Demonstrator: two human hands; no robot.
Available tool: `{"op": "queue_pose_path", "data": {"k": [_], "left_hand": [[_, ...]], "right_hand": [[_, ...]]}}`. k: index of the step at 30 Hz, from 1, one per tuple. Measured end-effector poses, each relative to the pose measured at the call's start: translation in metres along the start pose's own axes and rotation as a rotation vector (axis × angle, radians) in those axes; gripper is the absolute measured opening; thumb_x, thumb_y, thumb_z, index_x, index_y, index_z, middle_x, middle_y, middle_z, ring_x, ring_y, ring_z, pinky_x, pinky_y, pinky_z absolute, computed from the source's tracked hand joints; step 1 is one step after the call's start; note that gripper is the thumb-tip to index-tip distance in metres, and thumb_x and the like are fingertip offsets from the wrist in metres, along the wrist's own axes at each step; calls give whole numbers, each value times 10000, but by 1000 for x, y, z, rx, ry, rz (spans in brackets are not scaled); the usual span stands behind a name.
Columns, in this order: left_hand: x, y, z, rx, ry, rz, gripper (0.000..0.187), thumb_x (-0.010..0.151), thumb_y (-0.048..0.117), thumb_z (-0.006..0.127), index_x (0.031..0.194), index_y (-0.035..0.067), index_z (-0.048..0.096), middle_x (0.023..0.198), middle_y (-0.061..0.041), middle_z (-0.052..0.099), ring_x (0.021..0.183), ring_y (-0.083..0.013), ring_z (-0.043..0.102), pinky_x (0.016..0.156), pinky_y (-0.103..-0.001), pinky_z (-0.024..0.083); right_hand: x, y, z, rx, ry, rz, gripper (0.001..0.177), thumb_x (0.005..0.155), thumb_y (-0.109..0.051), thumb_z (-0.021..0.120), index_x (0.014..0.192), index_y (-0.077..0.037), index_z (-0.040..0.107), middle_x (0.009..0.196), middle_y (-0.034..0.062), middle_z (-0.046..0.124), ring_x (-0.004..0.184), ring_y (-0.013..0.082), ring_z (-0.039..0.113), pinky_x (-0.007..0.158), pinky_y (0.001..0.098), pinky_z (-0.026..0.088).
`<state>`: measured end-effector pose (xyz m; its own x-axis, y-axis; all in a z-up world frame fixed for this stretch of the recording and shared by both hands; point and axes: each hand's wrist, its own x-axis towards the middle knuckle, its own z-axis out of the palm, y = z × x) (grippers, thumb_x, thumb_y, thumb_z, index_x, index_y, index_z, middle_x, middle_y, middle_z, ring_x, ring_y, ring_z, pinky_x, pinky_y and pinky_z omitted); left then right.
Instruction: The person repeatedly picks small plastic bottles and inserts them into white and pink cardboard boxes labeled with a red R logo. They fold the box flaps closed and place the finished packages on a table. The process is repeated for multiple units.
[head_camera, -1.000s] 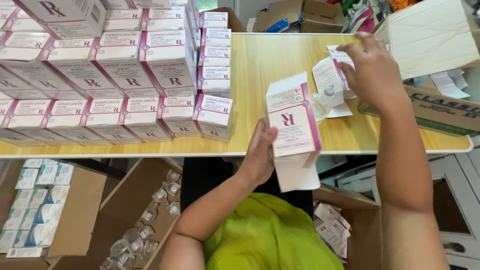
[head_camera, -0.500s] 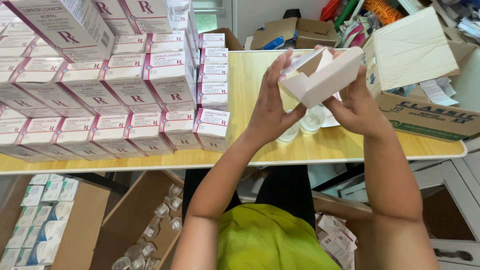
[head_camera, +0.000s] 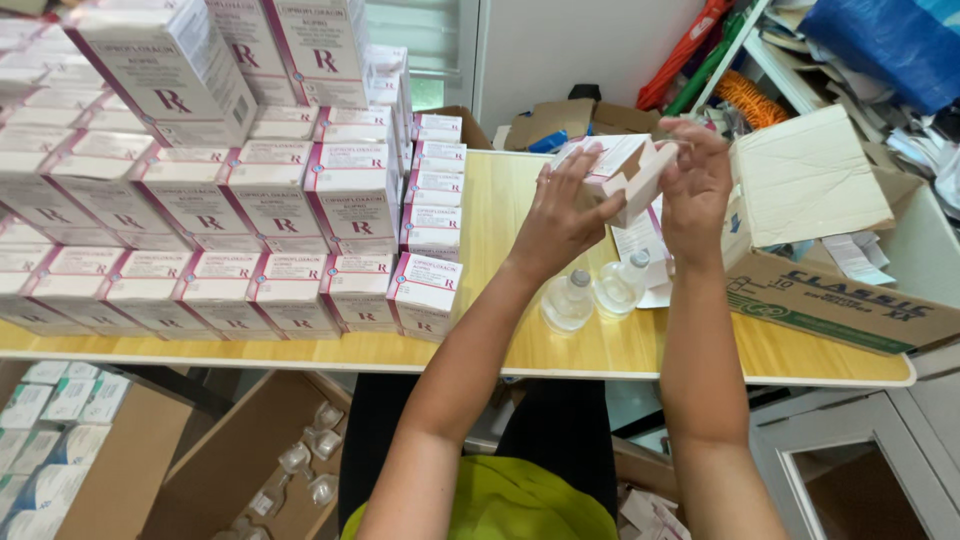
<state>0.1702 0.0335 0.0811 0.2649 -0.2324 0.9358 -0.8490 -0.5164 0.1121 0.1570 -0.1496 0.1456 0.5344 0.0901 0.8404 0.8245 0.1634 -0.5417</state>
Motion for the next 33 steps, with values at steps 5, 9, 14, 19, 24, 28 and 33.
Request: {"op": "queue_pose_path", "data": {"k": [5, 9, 14, 19, 24, 28, 33], "left_hand": [[-15, -4, 10, 105, -6, 4, 763, 811, 102, 800, 1427, 376, 441, 1605, -132, 340, 1522, -405, 347, 1158, -687, 375], [-13, -4, 7, 77, 12, 49, 740, 804, 118, 809, 1396, 357, 435, 1621, -142, 326, 1512, -408, 354, 1172, -698, 359], [-12, 3, 11, 76, -27, 64, 679, 808, 142, 817, 1330, 309, 416, 1633, -141, 331, 1490, -416, 401, 1173, -697, 373], [-16, 4, 13, 31, -57, 34, 749, 795, 165, 835, 1372, 277, 371, 1606, -149, 352, 1469, -404, 423, 1164, -695, 377], [-14, 2, 10, -2, -63, 41, 821, 774, 163, 845, 1412, 267, 338, 1591, -153, 357, 1447, -407, 433, 1164, -676, 386], [-16, 2, 11, 1, -76, 45, 826, 766, 160, 841, 1410, 261, 333, 1585, -159, 360, 1434, -408, 442, 1153, -670, 389], [-15, 1, 10, 5, -71, 68, 855, 773, 105, 805, 1466, 181, 310, 1579, -143, 397, 1436, -393, 454, 1176, -658, 388]], "right_hand": [[-16, -5, -9, -128, 19, -18, 342, 1036, -264, 790, 1275, -79, 630, 1389, 77, 571, 1208, 152, 580, 1071, 305, 476], [-18, -13, -14, -275, 10, -59, 272, 1042, -247, 771, 1226, -59, 703, 1359, 48, 555, 1230, 154, 562, 1034, 283, 485], [-20, -11, -13, -423, -18, -7, 135, 1059, -146, 737, 1120, -26, 740, 1287, 73, 599, 1147, 151, 555, 1042, 293, 461], [-23, -7, -17, -318, -46, 45, 114, 1061, -133, 733, 1083, -24, 707, 1219, 66, 601, 1172, 159, 577, 1050, 296, 467], [-22, -5, -22, -266, -46, 33, 138, 1045, -142, 747, 1038, -21, 681, 1192, 61, 602, 1144, 154, 581, 1007, 277, 467], [-22, -6, -24, -311, -93, 50, 140, 1027, -134, 760, 1048, -13, 693, 1199, 72, 605, 1161, 162, 578, 1034, 293, 460], [-21, -7, -21, -342, -90, 107, 150, 1010, -126, 781, 1042, -17, 683, 1197, 69, 592, 1168, 166, 568, 1042, 312, 460]]}}
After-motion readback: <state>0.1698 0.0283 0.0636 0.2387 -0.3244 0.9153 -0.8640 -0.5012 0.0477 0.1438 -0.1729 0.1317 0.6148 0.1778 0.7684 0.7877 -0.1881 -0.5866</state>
